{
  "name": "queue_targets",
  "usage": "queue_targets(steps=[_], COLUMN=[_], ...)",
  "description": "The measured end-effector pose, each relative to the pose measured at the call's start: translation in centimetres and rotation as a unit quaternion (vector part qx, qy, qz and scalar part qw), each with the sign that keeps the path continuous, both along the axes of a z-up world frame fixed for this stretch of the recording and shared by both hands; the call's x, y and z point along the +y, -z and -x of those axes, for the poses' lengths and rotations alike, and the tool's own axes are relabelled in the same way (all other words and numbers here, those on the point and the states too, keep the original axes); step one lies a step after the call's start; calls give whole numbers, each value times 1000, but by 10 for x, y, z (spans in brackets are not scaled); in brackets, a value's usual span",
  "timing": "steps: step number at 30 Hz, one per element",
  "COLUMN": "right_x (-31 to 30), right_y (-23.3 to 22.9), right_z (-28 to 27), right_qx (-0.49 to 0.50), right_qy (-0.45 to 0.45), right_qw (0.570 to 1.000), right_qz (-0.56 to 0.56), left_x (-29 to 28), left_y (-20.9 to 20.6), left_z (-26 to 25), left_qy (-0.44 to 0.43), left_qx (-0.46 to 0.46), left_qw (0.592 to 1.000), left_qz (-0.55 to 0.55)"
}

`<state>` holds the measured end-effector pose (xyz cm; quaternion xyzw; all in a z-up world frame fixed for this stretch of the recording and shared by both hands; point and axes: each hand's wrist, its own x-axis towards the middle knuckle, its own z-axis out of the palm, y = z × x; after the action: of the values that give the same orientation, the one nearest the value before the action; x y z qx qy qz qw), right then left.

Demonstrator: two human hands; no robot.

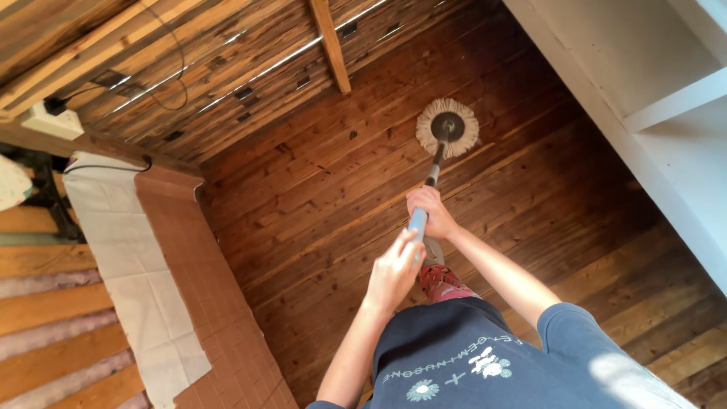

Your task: The person uses a mop to clean a wooden floor in a room. They move the mop back and forth across the floor surface, covering different areas systematically. The camera is mounted on the person's head, providing a first-person view of the mopping action.

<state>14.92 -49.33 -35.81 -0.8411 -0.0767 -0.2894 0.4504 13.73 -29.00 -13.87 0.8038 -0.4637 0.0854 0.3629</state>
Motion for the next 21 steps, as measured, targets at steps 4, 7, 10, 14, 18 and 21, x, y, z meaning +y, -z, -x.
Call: queue_targets(steps=[4, 7, 10, 14, 18, 21], right_x=[-38, -68, -97, -148, -209, -255], right_y=[-24, -19, -14, 2, 26, 84], right_z=[-19, -24, -27, -41, -67, -91], right_qx=[43, 71, 114, 155, 198, 199], right_qy=[50, 84, 90, 86, 80, 89], right_qw=[996, 993, 988, 982, 966, 951], right_qz=[51, 53, 44, 62, 146, 217], left_x=[-42, -77, -112, -160, -212, -252], left_y=[51, 93, 112, 138, 176, 188], left_z=[-32, -53, -69, -93, -120, -137], left_qy=[-10, -15, 17, 48, 52, 78], left_qx=[8, -16, -11, 11, 16, 167], left_qw=[1000, 999, 998, 995, 992, 964], left_qz=[-10, -34, -60, -86, -115, -191])
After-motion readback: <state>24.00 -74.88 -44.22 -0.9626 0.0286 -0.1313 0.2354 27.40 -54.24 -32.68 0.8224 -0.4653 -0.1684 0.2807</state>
